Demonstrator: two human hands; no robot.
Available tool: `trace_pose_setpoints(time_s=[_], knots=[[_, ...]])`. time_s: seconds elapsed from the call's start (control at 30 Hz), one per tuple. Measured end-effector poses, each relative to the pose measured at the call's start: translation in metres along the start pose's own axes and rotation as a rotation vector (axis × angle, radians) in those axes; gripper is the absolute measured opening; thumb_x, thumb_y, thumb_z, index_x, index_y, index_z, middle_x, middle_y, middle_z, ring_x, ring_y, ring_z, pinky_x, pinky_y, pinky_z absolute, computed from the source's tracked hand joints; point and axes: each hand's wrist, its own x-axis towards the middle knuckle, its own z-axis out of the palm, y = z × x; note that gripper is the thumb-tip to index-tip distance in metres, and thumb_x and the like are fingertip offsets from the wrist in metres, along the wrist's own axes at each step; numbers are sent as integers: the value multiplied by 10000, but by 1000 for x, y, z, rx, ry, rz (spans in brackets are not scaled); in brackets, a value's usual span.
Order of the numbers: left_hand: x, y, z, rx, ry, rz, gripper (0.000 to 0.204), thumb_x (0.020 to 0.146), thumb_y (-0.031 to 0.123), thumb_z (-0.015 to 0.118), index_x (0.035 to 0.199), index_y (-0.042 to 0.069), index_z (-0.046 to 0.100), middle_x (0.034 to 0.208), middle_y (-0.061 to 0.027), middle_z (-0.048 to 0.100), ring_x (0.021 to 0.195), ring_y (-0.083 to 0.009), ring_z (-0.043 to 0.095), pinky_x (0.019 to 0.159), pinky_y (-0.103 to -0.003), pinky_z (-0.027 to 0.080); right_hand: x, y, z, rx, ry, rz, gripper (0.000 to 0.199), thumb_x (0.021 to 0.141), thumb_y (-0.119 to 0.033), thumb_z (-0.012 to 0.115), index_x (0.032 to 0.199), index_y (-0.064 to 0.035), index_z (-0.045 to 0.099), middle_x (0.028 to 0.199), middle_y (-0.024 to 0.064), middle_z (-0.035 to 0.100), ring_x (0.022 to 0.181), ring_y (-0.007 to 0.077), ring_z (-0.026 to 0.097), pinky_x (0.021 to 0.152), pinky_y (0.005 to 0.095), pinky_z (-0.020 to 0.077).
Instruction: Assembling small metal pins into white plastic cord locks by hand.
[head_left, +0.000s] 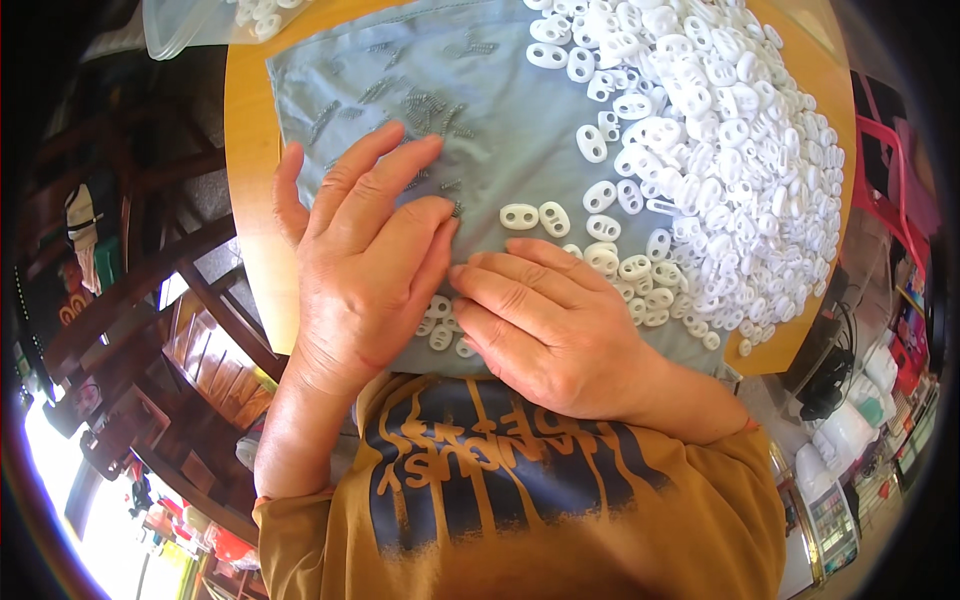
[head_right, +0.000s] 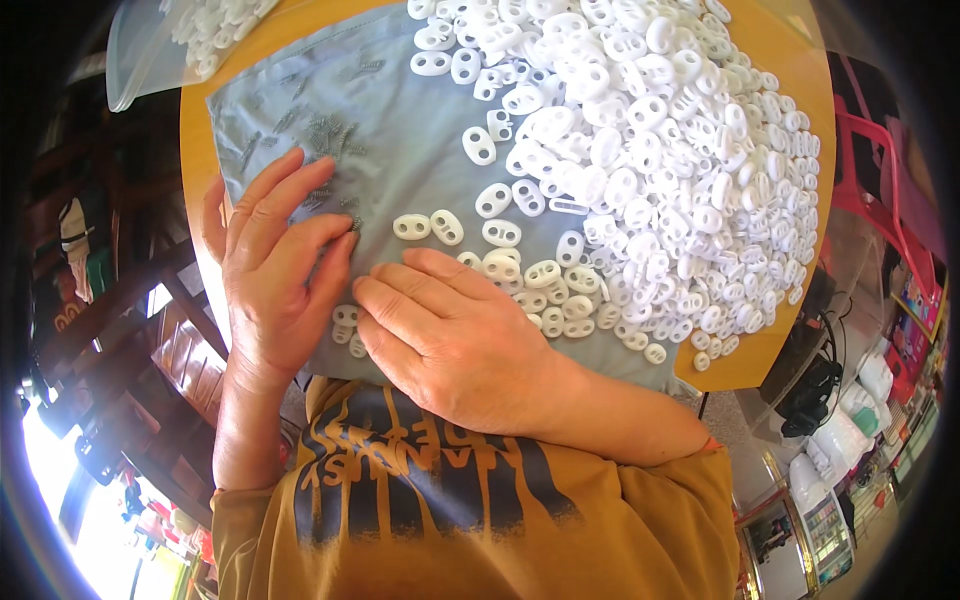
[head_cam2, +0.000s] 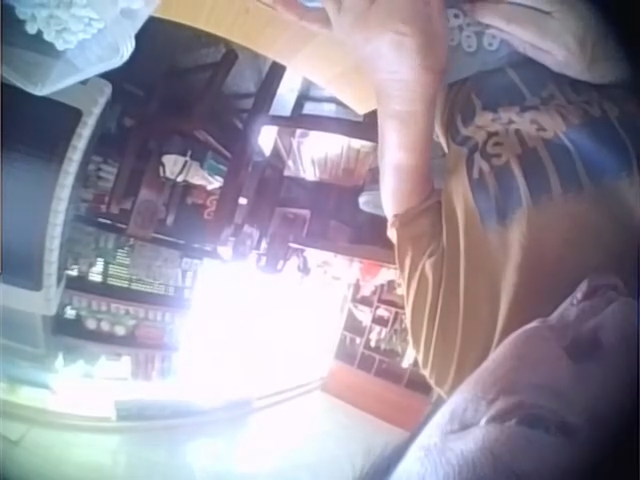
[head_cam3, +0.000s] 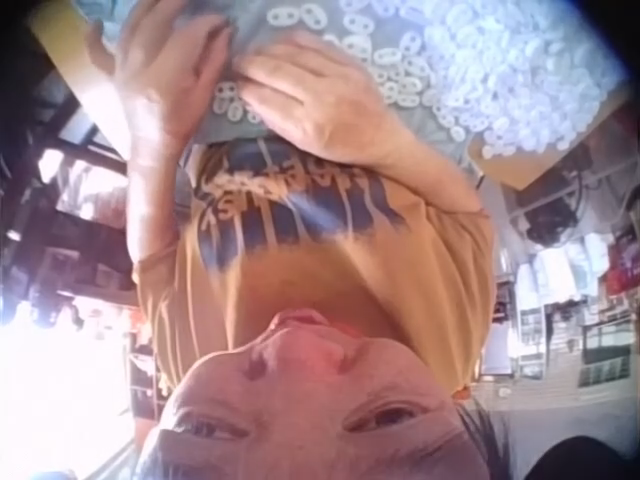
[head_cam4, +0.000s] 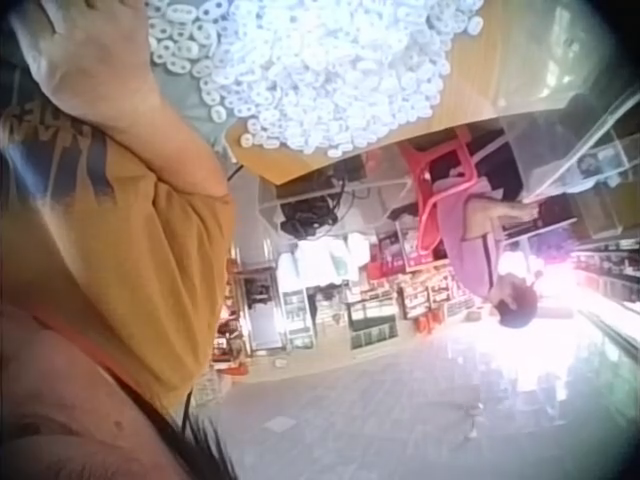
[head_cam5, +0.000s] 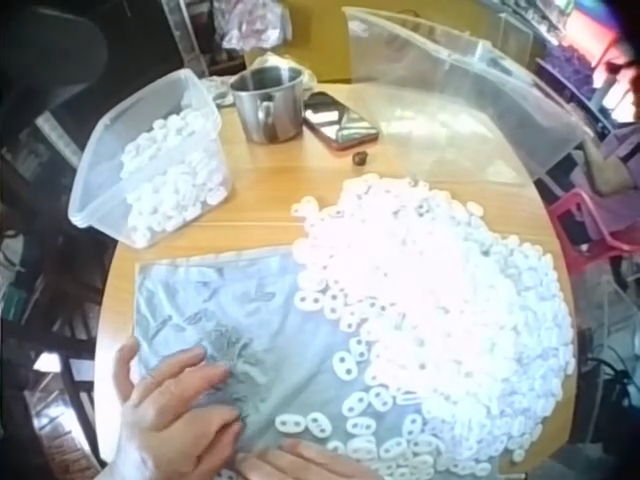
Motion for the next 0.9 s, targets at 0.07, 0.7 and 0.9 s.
trace_pose_setpoints(time_s=[0.07,0.7,0.9], knots=[[2,2,2,29,18,18,143,665,52,707,778,93,630,1102,-43,632,1126,-237,550,1039,-484,218,-1,0,0,2,10,-4,180,688,-52,670,865,-23,654,1012,98,627,927,226,617,838,378,488],[-22,8,-23,-943,198,-299,116,706,-28,638,778,60,610,971,-66,643,998,-225,599,1040,-480,278,26,-24,-21,549,219,335,257,778,-6,655,1029,10,599,874,136,634,749,260,627,635,327,489],[-31,7,-25,-911,244,-263,125,696,-22,644,778,67,608,946,-58,646,965,-221,611,1027,-476,295,31,-34,-16,570,189,359,131,800,-4,644,930,8,630,794,127,637,669,225,631,596,277,481]])
